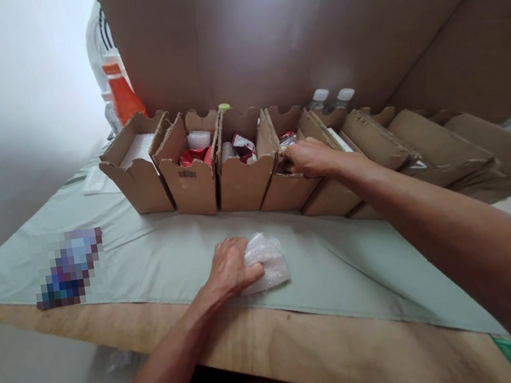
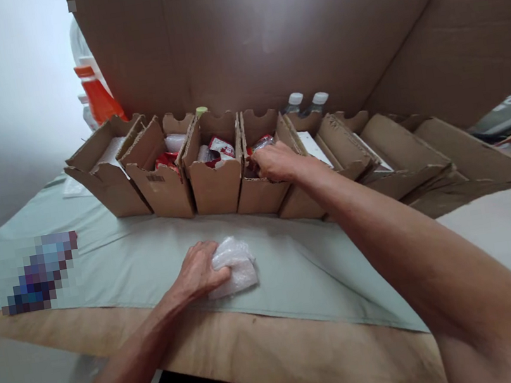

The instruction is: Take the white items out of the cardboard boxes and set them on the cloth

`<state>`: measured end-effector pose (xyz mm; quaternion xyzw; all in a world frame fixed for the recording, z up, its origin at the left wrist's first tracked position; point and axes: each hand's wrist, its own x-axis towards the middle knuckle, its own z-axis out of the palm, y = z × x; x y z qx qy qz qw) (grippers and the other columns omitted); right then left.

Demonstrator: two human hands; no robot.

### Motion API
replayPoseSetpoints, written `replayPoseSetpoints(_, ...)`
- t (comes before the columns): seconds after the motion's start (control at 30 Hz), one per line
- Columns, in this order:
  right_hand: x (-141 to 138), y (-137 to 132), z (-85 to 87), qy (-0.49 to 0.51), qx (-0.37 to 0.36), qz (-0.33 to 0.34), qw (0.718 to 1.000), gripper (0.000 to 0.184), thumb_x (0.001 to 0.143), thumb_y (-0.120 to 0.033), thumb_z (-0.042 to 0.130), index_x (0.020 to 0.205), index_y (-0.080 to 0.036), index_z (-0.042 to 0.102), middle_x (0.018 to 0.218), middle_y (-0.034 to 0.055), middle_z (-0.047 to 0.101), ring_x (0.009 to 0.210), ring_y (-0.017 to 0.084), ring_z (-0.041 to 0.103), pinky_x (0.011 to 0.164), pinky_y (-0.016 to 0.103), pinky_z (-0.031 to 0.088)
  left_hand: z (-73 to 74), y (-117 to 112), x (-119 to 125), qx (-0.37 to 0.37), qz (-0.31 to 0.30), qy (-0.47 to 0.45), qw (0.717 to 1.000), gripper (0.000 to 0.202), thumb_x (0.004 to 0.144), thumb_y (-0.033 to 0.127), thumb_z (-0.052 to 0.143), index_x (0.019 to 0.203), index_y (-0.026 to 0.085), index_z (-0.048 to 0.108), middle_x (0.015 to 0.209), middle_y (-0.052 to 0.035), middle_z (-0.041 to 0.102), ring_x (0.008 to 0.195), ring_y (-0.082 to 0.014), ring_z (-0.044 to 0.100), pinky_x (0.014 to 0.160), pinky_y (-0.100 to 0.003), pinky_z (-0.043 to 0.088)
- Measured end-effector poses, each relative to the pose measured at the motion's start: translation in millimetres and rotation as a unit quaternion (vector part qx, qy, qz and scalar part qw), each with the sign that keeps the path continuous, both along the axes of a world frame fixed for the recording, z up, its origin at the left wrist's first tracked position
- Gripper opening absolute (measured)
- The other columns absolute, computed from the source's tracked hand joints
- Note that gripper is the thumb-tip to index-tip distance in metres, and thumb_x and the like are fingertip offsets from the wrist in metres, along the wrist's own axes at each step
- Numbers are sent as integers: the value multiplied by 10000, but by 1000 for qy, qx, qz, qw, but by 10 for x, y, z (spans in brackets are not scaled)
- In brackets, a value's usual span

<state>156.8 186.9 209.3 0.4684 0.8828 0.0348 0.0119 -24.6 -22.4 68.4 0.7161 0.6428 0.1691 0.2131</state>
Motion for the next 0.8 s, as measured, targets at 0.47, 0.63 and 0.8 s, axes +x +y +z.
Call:
replayPoseSetpoints(0.47,171,-807,548,162,239,-92,953,268,943,-264,572,1088,-153,767,1172,161,785,1078,326,724,950,453,499,214,-188,-193,89,-17,-148,985,403,678,215,742,1078,174,708,1636,-171,392,1495,-388,409,1191,-514,387)
replayPoseSetpoints(0.63,109,-1799,357,263,231,143,926,129,943,-246,610,927,-292,730,967,48,806,942,308,745,943,515,506,505,-623,-431,201,-90,-283,933,495,608,233,796,1094,264,709,1771,-22,43,1553,-464,284,1205,-609,340)
replayPoseSetpoints(0.8,-289,-1715,292,250,28,240,938,259,911,-183,559,1072,-254,749,988,28,808,873,224,740,813,383,549,384,-543,-603,90,-40,-306,947,452,649,193,631,1099,226,667,1173,-87,697,1010,-273,692,890,-400,566)
